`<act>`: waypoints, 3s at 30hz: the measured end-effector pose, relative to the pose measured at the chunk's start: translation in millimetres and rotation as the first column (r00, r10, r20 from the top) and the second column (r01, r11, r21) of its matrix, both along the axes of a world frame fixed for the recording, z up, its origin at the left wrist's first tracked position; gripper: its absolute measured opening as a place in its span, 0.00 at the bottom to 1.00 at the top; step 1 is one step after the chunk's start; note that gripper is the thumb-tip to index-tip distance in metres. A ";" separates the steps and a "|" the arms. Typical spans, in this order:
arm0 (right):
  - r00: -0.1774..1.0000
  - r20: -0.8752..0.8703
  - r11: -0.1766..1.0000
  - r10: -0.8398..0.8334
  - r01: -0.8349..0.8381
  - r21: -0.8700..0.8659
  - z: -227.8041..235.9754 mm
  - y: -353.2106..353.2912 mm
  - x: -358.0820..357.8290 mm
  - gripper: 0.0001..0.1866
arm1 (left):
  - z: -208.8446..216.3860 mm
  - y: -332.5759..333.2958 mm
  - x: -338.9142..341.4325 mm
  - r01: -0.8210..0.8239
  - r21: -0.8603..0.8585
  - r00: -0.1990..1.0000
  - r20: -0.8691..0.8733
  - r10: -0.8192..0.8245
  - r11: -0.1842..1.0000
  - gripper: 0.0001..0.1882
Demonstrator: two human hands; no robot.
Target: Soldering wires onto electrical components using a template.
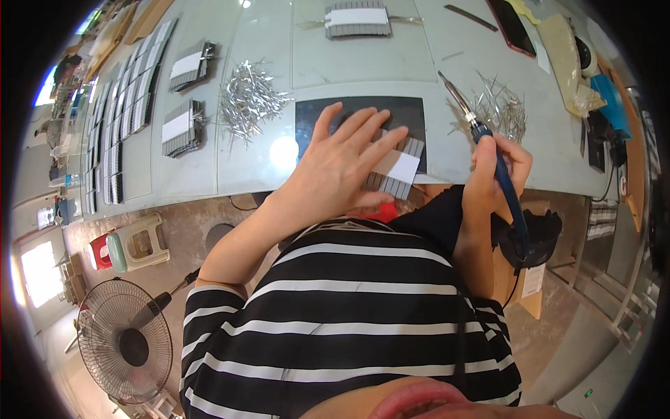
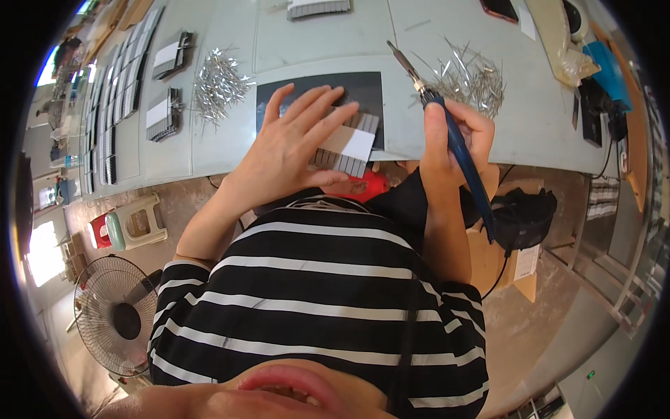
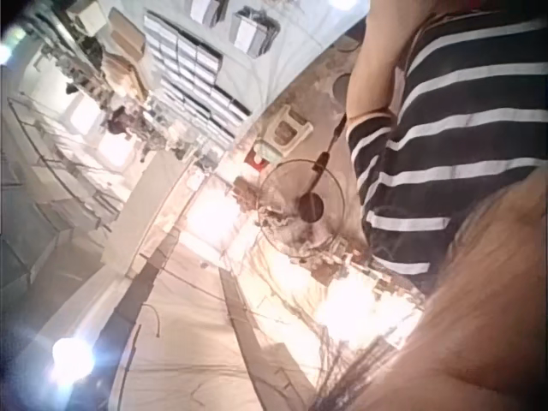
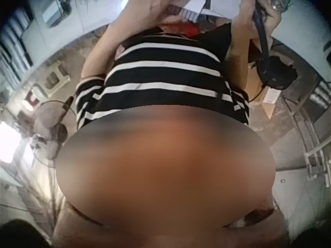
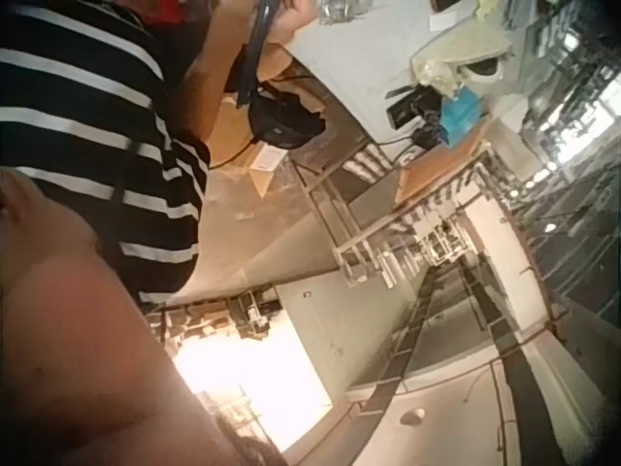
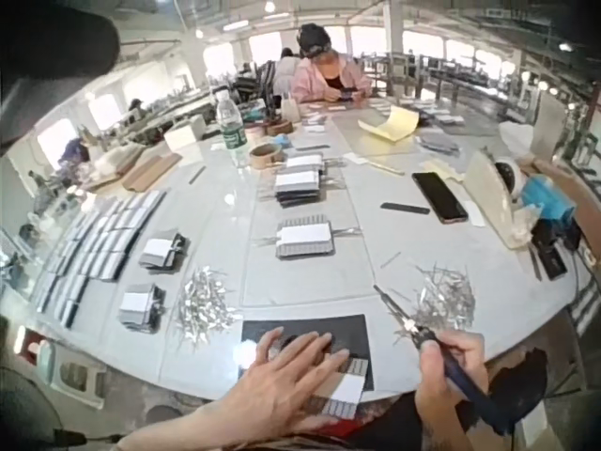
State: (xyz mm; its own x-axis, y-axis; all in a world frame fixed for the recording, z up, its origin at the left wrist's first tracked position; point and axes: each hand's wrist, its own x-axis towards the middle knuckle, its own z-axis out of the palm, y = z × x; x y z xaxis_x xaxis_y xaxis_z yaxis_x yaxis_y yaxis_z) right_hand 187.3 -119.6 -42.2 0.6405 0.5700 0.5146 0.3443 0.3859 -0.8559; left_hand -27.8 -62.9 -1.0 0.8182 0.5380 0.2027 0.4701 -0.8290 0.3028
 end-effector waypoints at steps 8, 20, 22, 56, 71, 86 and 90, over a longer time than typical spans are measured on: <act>0.998 -0.026 0.999 0.050 -0.050 -0.002 -0.5 -4.9 -0.7 0.09 | 3.7 -3.4 -1.7 0.006 0.046 0.999 -0.042 -0.004 0.999 0.45; 0.993 -0.010 0.988 0.116 -0.114 0.106 -18.1 -4.2 6.3 0.09 | 9.9 13.4 -4.5 0.239 -0.020 0.967 -0.090 -0.240 0.971 0.46; 0.995 -0.010 0.987 0.100 -0.098 0.126 -17.7 -3.3 6.1 0.09 | 14.6 14.2 -4.3 0.239 -0.039 0.966 -0.093 -0.242 0.970 0.46; 0.986 0.147 0.996 0.084 -0.085 0.003 -19.1 -24.5 12.7 0.18 | 17.8 214.6 26.5 -0.063 -0.066 0.983 -0.176 0.050 0.996 0.50; 0.970 0.181 0.987 -0.162 0.158 0.039 -24.4 -8.9 17.9 0.24 | 62.5 163.2 -90.6 -0.114 0.087 0.970 -0.207 0.130 0.990 0.54; 0.983 0.177 0.989 -0.049 0.072 -0.129 12.6 0.0 -1.9 0.20 | 13.9 120.6 -261.7 -0.262 0.031 0.951 -0.162 0.263 0.965 0.56; 0.979 0.193 0.984 0.072 -0.038 -0.173 10.1 -6.7 2.6 0.13 | 30.4 113.6 -274.1 -0.286 -0.100 0.955 -0.117 0.274 0.953 0.55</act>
